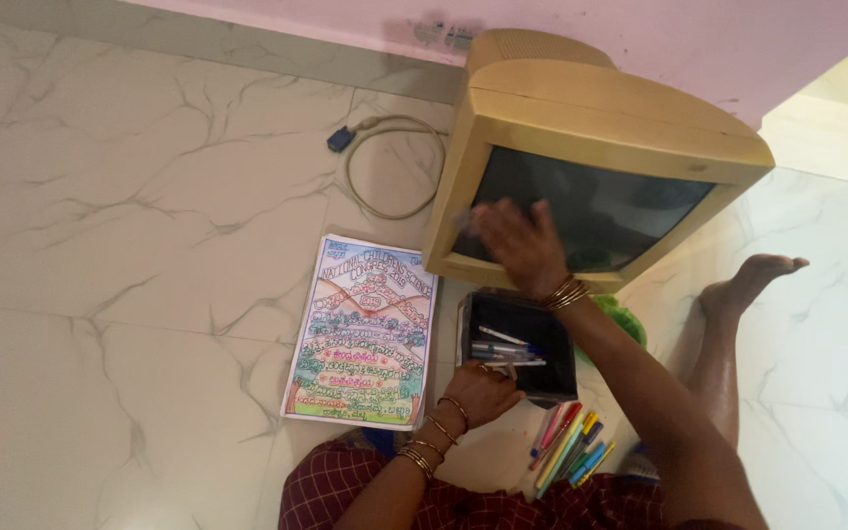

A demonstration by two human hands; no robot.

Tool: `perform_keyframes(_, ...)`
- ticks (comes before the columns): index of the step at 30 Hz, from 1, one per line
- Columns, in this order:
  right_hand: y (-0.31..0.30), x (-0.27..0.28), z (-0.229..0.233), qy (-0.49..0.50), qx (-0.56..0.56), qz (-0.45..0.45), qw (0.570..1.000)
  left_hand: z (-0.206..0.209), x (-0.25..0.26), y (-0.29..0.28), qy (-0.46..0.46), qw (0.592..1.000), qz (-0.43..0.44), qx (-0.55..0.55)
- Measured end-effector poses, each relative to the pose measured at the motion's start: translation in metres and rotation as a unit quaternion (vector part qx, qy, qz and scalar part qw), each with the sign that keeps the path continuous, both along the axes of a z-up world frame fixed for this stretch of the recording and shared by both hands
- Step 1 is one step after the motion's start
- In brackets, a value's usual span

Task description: The person sits on the floor and wipes the screen and casing of a beige CRT monitor using a cloth. The person repeatedly wipes the screen surface and the plastic housing while seated.

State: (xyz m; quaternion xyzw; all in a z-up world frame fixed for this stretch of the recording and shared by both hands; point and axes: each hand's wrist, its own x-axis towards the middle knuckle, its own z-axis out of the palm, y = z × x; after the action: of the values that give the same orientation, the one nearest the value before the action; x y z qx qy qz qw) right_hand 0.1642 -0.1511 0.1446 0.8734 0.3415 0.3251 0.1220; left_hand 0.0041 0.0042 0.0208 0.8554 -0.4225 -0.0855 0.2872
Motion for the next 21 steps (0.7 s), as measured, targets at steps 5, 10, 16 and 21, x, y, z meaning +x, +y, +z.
perform_keyframes(5, 0.004, -0.005, 0.044, -0.12, 0.199, -0.133, 0.963, -0.001, 0.002, -0.006, -0.013, 1.0, 0.001, 0.006)
perform_keyframes(10, 0.067, 0.011, 0.066, -0.08, 0.201, -0.1, 0.971, -0.007, 0.001, -0.003, -0.035, 0.998, 0.01, -0.044)
perform_keyframes(16, 0.056, 0.005, 0.07, -0.154, 0.202, -0.136, 0.958, -0.012, 0.002, -0.004, -0.046, 0.997, 0.018, -0.059)
perform_keyframes(21, -0.019, -0.015, 0.06, -0.195, 0.244, -0.175, 0.934, -0.013, 0.004, -0.006, -0.056, 0.996, 0.014, -0.063)
